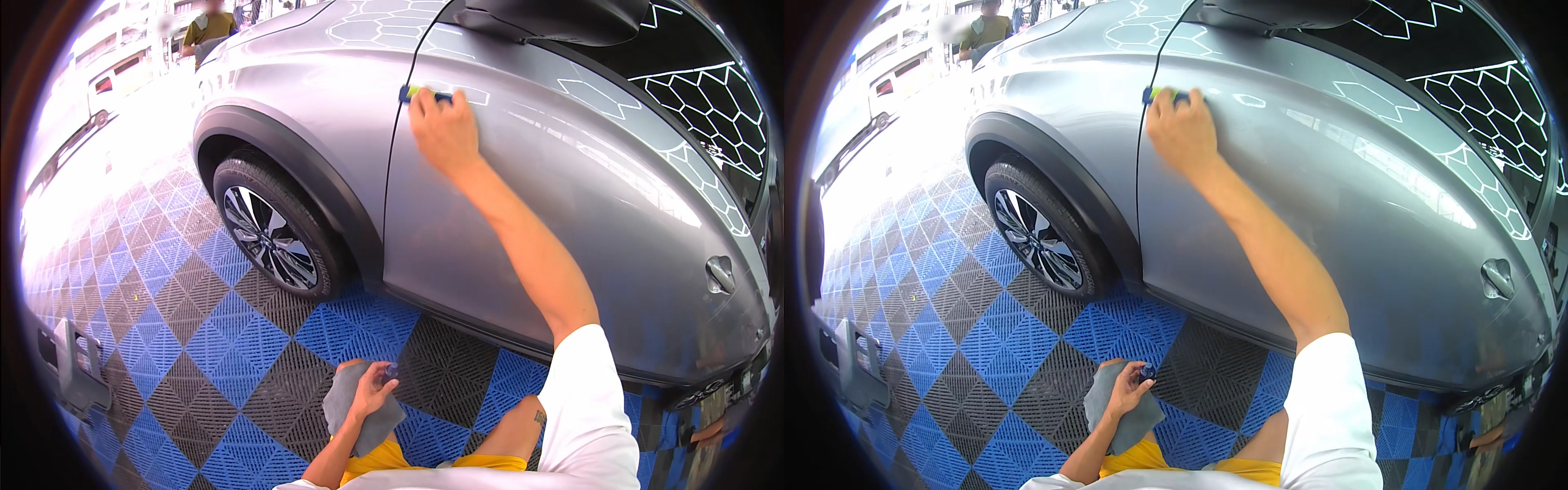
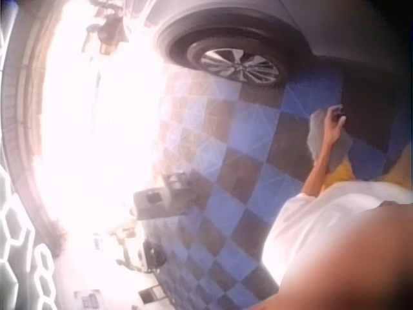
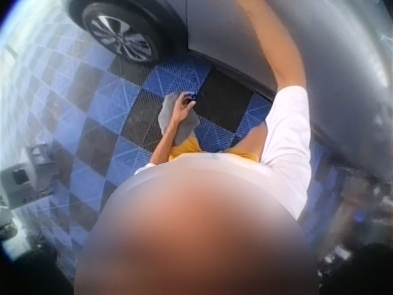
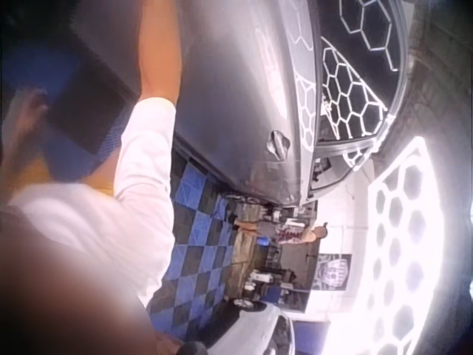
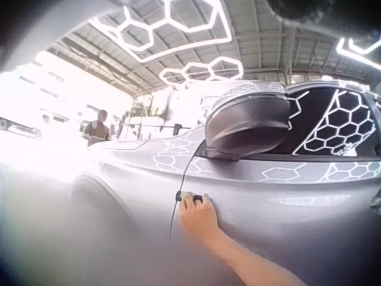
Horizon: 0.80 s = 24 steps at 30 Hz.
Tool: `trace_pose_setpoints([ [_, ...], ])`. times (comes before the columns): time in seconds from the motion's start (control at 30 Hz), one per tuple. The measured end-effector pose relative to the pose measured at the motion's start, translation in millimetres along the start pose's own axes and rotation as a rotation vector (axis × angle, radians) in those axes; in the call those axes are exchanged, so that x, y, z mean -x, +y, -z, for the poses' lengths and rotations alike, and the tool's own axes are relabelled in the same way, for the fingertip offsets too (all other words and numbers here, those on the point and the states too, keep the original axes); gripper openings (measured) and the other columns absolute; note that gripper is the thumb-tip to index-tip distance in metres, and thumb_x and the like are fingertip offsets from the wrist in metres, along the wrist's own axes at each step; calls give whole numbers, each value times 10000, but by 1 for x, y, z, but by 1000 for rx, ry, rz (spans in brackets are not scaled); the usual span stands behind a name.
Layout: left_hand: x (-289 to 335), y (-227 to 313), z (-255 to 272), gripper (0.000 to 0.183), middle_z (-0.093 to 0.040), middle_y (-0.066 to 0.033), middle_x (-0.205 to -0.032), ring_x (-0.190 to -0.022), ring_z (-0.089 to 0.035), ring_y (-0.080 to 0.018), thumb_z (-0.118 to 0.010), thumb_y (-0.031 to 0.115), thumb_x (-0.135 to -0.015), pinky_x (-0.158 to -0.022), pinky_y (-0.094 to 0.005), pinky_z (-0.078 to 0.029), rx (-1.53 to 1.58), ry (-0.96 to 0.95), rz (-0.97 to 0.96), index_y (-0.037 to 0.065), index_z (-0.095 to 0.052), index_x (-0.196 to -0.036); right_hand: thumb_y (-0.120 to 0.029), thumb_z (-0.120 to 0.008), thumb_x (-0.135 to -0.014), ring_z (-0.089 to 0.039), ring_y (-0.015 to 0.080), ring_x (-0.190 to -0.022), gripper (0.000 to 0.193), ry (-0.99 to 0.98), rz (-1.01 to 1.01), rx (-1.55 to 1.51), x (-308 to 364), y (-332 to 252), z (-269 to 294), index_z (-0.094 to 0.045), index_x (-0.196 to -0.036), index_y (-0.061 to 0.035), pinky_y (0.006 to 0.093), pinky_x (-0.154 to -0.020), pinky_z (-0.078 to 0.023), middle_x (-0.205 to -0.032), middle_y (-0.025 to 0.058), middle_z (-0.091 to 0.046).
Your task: The person applies a liquid coating to the side panel of a silver car using a small applicator pad. They repeatedly dispense liquid from a bottle onto the pad and spread it across the door and fender area in smooth strokes.
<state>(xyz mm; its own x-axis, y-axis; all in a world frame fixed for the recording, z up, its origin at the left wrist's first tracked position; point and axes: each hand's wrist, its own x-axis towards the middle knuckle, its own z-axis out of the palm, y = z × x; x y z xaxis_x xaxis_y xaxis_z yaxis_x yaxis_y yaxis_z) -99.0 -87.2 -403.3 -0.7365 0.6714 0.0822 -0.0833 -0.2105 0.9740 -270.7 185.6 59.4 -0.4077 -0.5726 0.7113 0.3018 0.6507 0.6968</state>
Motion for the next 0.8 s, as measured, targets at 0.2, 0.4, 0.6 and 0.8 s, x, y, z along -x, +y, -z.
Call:
trace_pose_setpoints([
  [0.2, -3, -29, 5, 437, -702, -103, -1180, -1093, -656, -206, -798, 80, -922, -1001, -364, -522, -40, -6, -12, -11, -610, -1305, -130, -663, -843, -650, 220, -550, 83, 14, -18, 58, -43, 40, -10, -720, -803, -85, 432, -855, -476, -982, 114, -724],
  [0.4, -6, -19, -4, 439, -695, -98, -1174, -1094, -655, -198, -801, 69, -922, -998, -356, -525, -32, -27, -21, -18, -606, -1306, -141, -654, -853, -697, 267, -597, 99, 92, -189, -52, -64, 78, -27, -707, -775, -113, 484, -838, -508, -856, 86, -719],
  [0.6, -12, -25, -7, 427, -685, -80, -1150, -1079, -653, -157, -774, 35, -949, -945, -297, -546, 81, -65, -7, -27, -583, -1326, -160, -658, -856, -719, 277, -634, 104, -2, -202, 45, -64, 85, -21, -687, -767, -114, 434, -719, -547, -843, 81, -724],
  [0.8, -7, -23, -1, 429, -681, -71, -1143, -1067, -648, -144, -769, 19, -950, -932, -293, -544, 54, -57, -18, -28, -573, -1329, -132, -642, -878, -711, 271, -651, 86, 37, -165, 4, -23, 126, 11, -718, -843, -116, 430, -715, -529, -898, 51, -736],
])
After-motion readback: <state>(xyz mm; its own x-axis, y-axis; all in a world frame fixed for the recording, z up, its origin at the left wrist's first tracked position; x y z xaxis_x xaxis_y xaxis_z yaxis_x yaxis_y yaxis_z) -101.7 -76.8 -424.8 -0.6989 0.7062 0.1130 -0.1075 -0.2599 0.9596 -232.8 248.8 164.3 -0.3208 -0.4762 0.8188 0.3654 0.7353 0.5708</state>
